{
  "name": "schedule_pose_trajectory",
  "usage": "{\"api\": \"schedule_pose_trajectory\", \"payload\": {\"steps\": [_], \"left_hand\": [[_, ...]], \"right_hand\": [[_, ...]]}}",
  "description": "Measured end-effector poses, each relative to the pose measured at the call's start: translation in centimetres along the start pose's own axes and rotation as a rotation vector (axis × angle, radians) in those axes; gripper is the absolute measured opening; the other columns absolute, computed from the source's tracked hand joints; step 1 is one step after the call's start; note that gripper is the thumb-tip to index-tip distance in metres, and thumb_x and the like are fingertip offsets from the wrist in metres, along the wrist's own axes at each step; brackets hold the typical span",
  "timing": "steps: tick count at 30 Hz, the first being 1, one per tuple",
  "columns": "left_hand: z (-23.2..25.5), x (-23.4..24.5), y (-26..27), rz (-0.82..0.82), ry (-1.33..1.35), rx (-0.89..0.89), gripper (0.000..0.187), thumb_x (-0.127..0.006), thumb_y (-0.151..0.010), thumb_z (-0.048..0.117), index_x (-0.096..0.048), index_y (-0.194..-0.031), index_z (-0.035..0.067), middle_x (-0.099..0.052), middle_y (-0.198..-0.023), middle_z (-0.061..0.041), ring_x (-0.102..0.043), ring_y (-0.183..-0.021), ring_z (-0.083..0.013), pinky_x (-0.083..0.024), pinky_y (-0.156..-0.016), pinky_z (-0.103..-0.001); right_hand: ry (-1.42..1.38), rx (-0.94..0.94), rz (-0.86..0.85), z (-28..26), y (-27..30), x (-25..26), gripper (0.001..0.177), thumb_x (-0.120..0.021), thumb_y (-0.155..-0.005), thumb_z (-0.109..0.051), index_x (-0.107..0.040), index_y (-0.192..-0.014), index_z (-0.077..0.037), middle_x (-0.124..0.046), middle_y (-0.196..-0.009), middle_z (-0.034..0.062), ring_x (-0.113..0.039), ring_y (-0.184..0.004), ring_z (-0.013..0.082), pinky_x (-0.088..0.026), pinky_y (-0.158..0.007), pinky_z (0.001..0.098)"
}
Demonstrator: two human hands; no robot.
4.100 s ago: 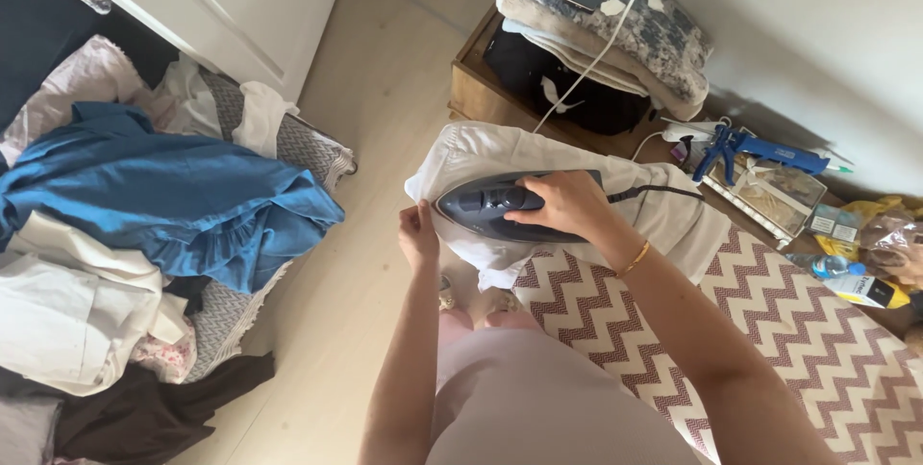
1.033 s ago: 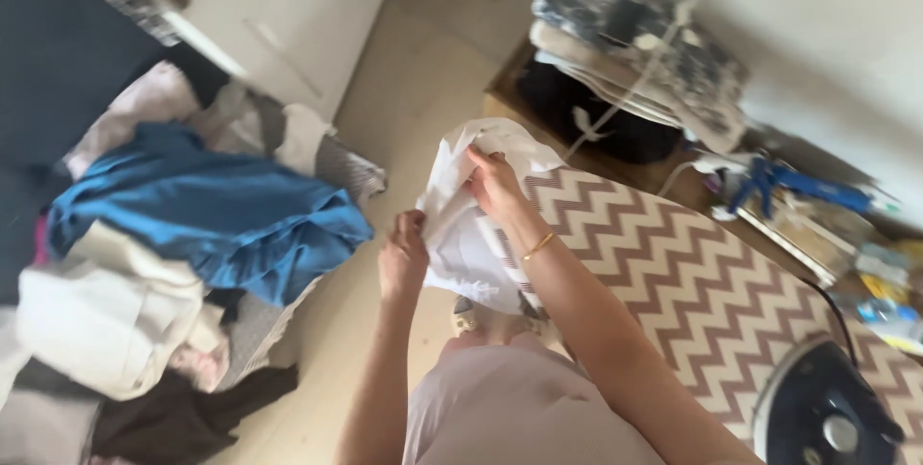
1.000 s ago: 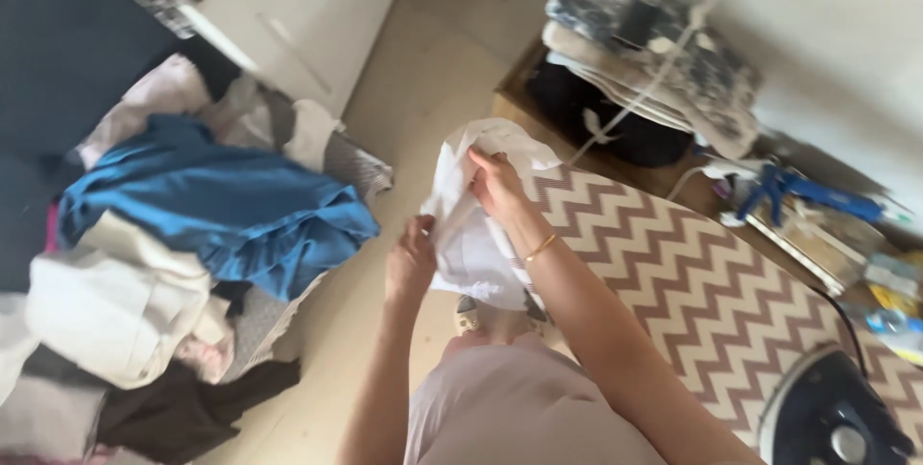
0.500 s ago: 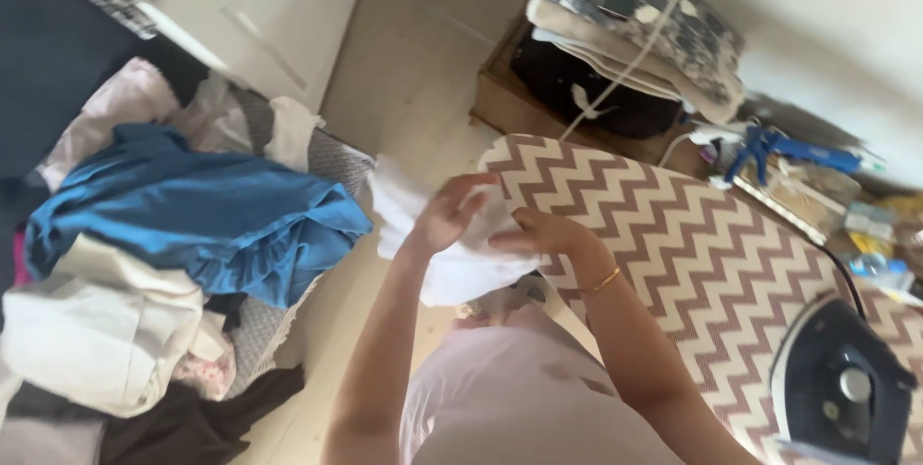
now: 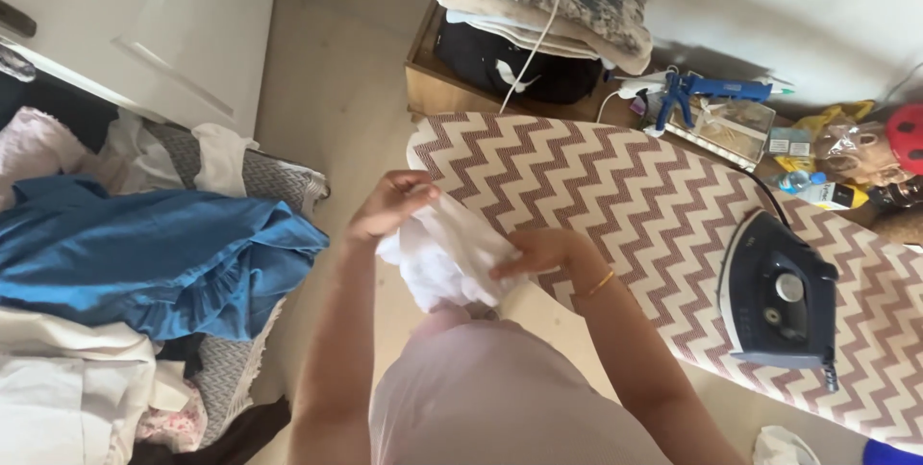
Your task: Ironing and folding a white garment on an ironing board.
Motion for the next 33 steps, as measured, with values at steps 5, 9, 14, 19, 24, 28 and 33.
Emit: {"api": "schedule_pose_trajectory", "payload": {"steps": [5,9,14,19,24,28,33], "left_hand": [[2.5,0.1,2.1,0.06,-0.07,-0.061,0.022,-0.08,-0.093,0.026,-0.076,-0.097,0.005,-0.073,-0.087,0.004,-0.062,-0.085,-0.0053,-0.051,-0.077,-0.025],[3.2,-1.3,3.5,0.053,-0.38,0.103,0.024,-0.085,-0.082,0.029,-0.077,-0.091,0.008,-0.072,-0.078,-0.001,-0.063,-0.074,-0.009,-0.05,-0.067,-0.029],[5.2,-0.9,1.8,-0.094,-0.945,-0.213,0.036,-0.093,-0.068,0.033,-0.077,-0.086,0.006,-0.073,-0.081,-0.011,-0.069,-0.075,-0.0267,-0.053,-0.068,-0.038],[4.5,3.3,-1.9,0.012,-1.428,-0.346,0.015,-0.081,-0.077,0.026,-0.076,-0.09,0.019,-0.071,-0.093,-0.001,-0.067,-0.095,-0.0261,-0.052,-0.084,-0.047],[-4.8,9.9,-8.5,0.251,-1.602,-0.379,0.012,-0.073,-0.086,0.017,-0.075,-0.093,0.026,-0.064,-0.108,0.003,-0.061,-0.113,-0.0214,-0.043,-0.111,-0.055],[-5.3,9.3,-14.8,0.255,-1.44,-0.408,0.012,-0.069,-0.082,0.019,-0.078,-0.088,0.025,-0.066,-0.114,0.002,-0.058,-0.118,-0.0264,-0.031,-0.11,-0.064],[-2.3,0.3,-19.2,-0.008,-1.295,-0.497,0.019,-0.066,-0.091,0.013,-0.078,-0.1,0.023,-0.066,-0.12,0.003,-0.057,-0.123,-0.0224,-0.03,-0.117,-0.062]], "right_hand": [[0.306,-0.054,-0.165,4.2,2.3,-5.6,0.072,-0.077,-0.079,-0.066,-0.078,-0.097,0.004,-0.075,-0.082,0.0114,-0.07,-0.074,0.0224,-0.054,-0.07,0.0363],[0.09,-0.047,-0.053,7.6,5.6,-6.1,0.055,-0.085,-0.075,-0.05,-0.078,-0.1,-0.001,-0.076,-0.082,0.0058,-0.071,-0.076,0.0193,-0.056,-0.071,0.0358],[-0.131,-0.198,0.012,10.3,11.3,-3.1,0.047,-0.084,-0.078,-0.034,-0.077,-0.11,0.0,-0.074,-0.083,0.0166,-0.063,-0.069,0.0284,-0.048,-0.061,0.0434],[-0.749,0.333,0.146,12.3,8.6,-2.5,0.053,-0.085,-0.081,-0.02,-0.067,-0.123,0.008,-0.076,-0.112,0.0128,-0.071,-0.104,0.0217,-0.056,-0.091,0.0341],[-0.993,-0.001,0.515,10.3,4.3,-2.2,0.058,-0.083,-0.083,-0.022,-0.067,-0.132,0.004,-0.075,-0.111,0.0121,-0.068,-0.104,0.0212,-0.053,-0.09,0.034],[-1.01,-0.01,0.786,11.4,3.7,-0.4,0.075,-0.083,-0.078,-0.019,-0.052,-0.145,-0.006,-0.072,-0.12,0.0109,-0.068,-0.11,0.0207,-0.053,-0.099,0.0336],[-0.862,0.304,0.774,24.1,12.9,0.4,0.074,-0.074,-0.09,-0.028,-0.041,-0.142,0.013,-0.067,-0.133,0.0226,-0.065,-0.124,0.0293,-0.046,-0.11,0.0381]]}}
Point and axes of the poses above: each hand's wrist, its own y-axis away from the middle knuckle, its own x-axis out of the back of the hand, z = x × y, the point moved 7 cm from there along -y, towards the middle knuckle
